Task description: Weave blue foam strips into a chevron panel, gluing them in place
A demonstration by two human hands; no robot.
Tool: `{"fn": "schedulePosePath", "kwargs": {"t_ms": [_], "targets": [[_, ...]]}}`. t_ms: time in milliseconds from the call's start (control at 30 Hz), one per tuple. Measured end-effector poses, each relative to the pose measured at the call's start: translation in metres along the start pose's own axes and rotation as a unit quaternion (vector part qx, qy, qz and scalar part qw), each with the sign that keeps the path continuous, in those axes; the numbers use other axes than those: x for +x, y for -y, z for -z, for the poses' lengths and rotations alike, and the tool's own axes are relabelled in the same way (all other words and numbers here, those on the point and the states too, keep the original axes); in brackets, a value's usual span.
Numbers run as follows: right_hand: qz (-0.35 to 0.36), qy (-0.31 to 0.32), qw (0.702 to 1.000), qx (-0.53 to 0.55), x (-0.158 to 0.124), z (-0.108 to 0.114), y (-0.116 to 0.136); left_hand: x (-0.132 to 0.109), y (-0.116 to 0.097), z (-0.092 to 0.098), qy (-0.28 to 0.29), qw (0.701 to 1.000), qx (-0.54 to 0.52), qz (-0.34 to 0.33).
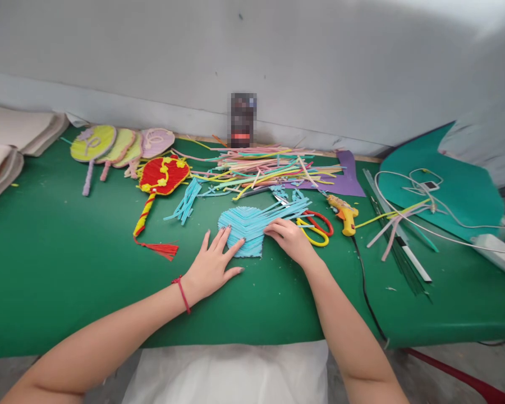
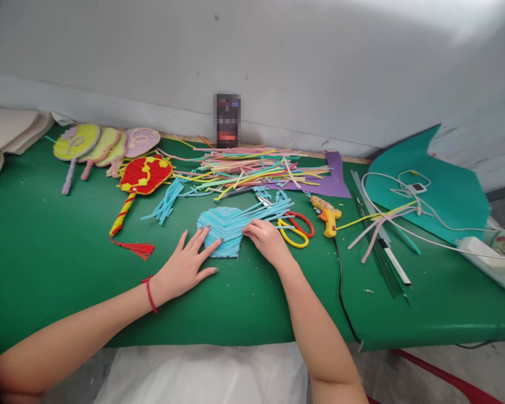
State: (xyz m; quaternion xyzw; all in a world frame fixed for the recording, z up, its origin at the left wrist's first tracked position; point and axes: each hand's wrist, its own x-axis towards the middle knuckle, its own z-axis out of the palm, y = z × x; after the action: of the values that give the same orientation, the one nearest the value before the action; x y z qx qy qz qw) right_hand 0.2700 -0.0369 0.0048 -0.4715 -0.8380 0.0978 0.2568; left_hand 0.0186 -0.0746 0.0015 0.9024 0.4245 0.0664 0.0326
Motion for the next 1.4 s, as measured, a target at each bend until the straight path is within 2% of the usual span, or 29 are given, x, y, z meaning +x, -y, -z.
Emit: {"fn": "schedulePosePath", "kwargs": {"t_ms": [400, 867, 967, 1067, 1167, 1233, 1300, 1400], "targets": [[-0.001, 0.010, 1.000, 0.004, 0.000, -0.003, -0.004, 0.001, -0.001, -0.002, -0.012, 1.000, 0.006, 0.007], [-0.018, 0.008, 1.000, 0.020, 0.002, -0.001, 0.004, 0.001, -0.001, 0.001, -0.010, 1.000, -0.001, 0.008], [-0.038, -0.014, 0.998, 0.049, 0.001, 0.004, 0.005, 0.000, -0.001, -0.001, -0.015, 1.000, -0.008, 0.008], [-0.077, -0.089, 0.992, 0.053, -0.002, 0.018, -0.003, 0.000, 0.000, -0.003, -0.018, 1.000, -0.012, 0.009], [-0.163, -0.199, 0.966, 0.014, -0.011, 0.038, -0.026, -0.001, 0.000, -0.004, -0.021, 1.000, -0.018, 0.011], [-0.239, -0.276, 0.930, -0.039, -0.021, 0.052, -0.047, -0.001, 0.000, -0.005, -0.024, 0.999, -0.021, 0.012], [-0.321, -0.313, 0.890, -0.083, -0.035, 0.063, -0.069, -0.002, 0.001, -0.005, -0.031, 0.999, -0.025, 0.014], [-0.427, -0.335, 0.830, -0.129, -0.054, 0.072, -0.099, -0.002, 0.002, -0.006, -0.037, 0.999, -0.028, 0.011]]}}
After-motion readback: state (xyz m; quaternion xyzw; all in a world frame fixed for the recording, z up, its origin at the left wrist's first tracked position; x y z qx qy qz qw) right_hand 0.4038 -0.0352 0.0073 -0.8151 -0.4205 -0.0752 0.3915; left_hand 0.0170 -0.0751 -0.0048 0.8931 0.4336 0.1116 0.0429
